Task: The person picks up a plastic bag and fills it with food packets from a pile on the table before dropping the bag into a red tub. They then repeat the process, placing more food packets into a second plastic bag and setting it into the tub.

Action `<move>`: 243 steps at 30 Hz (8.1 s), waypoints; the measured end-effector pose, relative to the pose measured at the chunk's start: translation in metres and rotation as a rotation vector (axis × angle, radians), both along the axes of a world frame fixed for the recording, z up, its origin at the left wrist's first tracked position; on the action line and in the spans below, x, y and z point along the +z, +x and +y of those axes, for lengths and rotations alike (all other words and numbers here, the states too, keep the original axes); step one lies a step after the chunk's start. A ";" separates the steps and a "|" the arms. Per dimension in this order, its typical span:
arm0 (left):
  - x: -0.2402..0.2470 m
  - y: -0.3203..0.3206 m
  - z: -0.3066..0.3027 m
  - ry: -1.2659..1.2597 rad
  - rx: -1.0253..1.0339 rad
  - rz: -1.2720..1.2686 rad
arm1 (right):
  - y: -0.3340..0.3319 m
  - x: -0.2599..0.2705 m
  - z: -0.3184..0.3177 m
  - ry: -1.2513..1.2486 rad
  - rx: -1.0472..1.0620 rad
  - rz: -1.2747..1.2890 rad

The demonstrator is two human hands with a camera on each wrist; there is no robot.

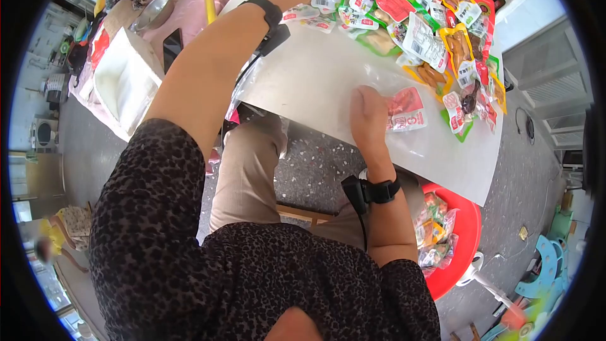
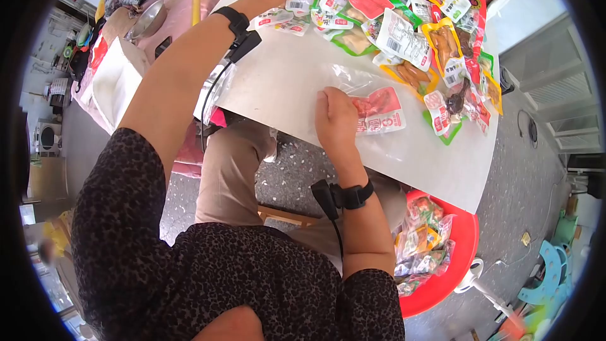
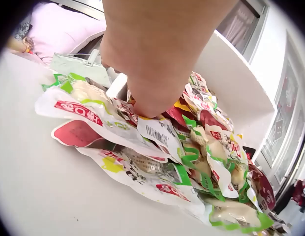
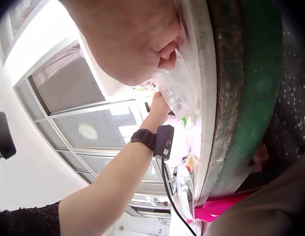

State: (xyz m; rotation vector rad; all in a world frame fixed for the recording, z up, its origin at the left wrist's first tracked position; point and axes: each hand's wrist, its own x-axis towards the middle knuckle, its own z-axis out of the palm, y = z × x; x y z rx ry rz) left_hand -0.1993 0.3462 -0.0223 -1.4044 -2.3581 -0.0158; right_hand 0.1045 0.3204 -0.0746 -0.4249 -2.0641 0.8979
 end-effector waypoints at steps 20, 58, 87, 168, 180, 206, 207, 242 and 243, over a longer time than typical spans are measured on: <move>0.044 0.071 -0.138 0.611 0.069 -1.150 | -0.001 0.004 -0.005 -0.056 0.012 -0.002; 0.020 0.129 -0.107 -0.329 -0.085 -1.129 | -0.001 -0.006 -0.002 -0.048 0.005 0.011; 0.001 0.134 -0.107 0.008 -0.277 -0.715 | 0.001 0.000 -0.006 0.085 0.006 -0.106; -0.030 0.191 -0.126 0.386 -0.050 -1.998 | 0.001 0.044 -0.033 0.082 0.142 -0.148; 0.019 0.187 -0.138 -0.227 -0.349 -1.357 | 0.008 0.026 -0.028 -0.121 0.138 0.047; 0.025 0.113 0.030 0.227 -0.690 0.290 | 0.002 0.002 -0.026 0.056 0.148 0.078; 0.028 0.113 0.028 0.246 -0.689 0.269 | 0.001 0.001 -0.026 0.058 0.146 0.079; -0.003 0.118 -0.170 0.207 -0.051 -0.701 | 0.001 0.000 -0.027 -0.006 0.145 0.055; -0.001 0.128 -0.178 0.227 -0.031 -0.652 | 0.001 0.000 -0.027 -0.015 0.150 0.054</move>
